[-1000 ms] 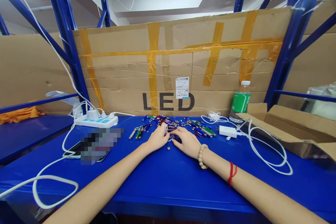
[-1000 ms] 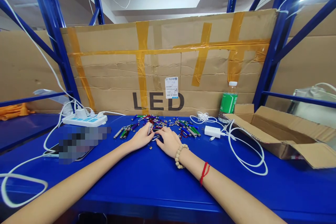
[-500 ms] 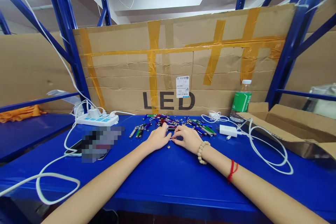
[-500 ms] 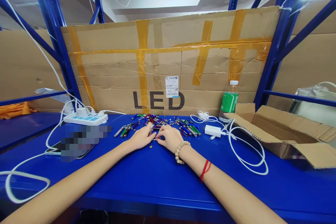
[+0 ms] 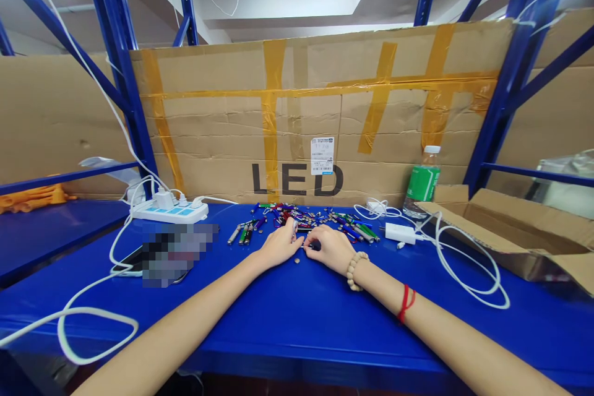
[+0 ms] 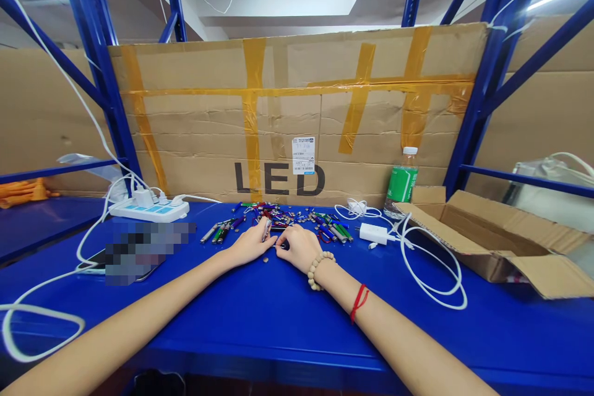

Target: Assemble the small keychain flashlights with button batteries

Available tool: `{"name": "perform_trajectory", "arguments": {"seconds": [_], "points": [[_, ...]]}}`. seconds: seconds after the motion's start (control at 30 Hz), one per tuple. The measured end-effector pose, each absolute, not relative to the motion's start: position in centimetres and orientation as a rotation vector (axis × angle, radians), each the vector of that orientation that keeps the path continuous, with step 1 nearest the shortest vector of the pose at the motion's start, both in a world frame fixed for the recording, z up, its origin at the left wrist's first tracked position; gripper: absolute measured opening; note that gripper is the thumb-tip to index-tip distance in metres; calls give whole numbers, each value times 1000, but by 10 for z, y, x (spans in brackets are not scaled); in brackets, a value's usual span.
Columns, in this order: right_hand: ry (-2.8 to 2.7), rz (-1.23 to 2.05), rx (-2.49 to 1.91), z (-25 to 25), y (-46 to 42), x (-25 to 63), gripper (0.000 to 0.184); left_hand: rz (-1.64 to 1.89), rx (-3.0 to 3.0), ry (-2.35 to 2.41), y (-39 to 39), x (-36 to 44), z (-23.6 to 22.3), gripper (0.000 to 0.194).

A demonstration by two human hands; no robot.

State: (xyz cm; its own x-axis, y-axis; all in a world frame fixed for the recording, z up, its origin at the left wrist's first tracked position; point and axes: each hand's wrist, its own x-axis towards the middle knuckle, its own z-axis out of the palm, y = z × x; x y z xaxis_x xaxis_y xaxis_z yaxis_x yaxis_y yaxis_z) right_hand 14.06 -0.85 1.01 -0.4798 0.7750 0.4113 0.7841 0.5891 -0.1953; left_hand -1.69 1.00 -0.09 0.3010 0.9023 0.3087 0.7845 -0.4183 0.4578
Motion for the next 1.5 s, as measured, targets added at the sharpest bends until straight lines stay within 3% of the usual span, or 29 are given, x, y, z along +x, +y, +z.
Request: {"name": "perform_trajectory", "arguments": {"seconds": [0.33,0.43,0.5,0.63,0.8,1.5], "points": [[-2256,29,-1304,9,-6,142,12,1172,2067,1232,12,-9,0,20],[-2208,63,-1278,8,-5,142,24,1215,1934,1150,13,-7,-2,18],[-2197,62,-1266,8,-5,142,31,1229,1849,1110,14,-7,-4,21],[-2267,-8,-1249,9,-7,143,18,1238,1716,1051,13,-4,-6,29],[-2375,-77,-1246,9,-7,143,16,1258,1616,1015,8,0,-3,32],[-2262,-11,-1181,3,1,143,32,1197,1576,1025,9,4,-5,19]]}}
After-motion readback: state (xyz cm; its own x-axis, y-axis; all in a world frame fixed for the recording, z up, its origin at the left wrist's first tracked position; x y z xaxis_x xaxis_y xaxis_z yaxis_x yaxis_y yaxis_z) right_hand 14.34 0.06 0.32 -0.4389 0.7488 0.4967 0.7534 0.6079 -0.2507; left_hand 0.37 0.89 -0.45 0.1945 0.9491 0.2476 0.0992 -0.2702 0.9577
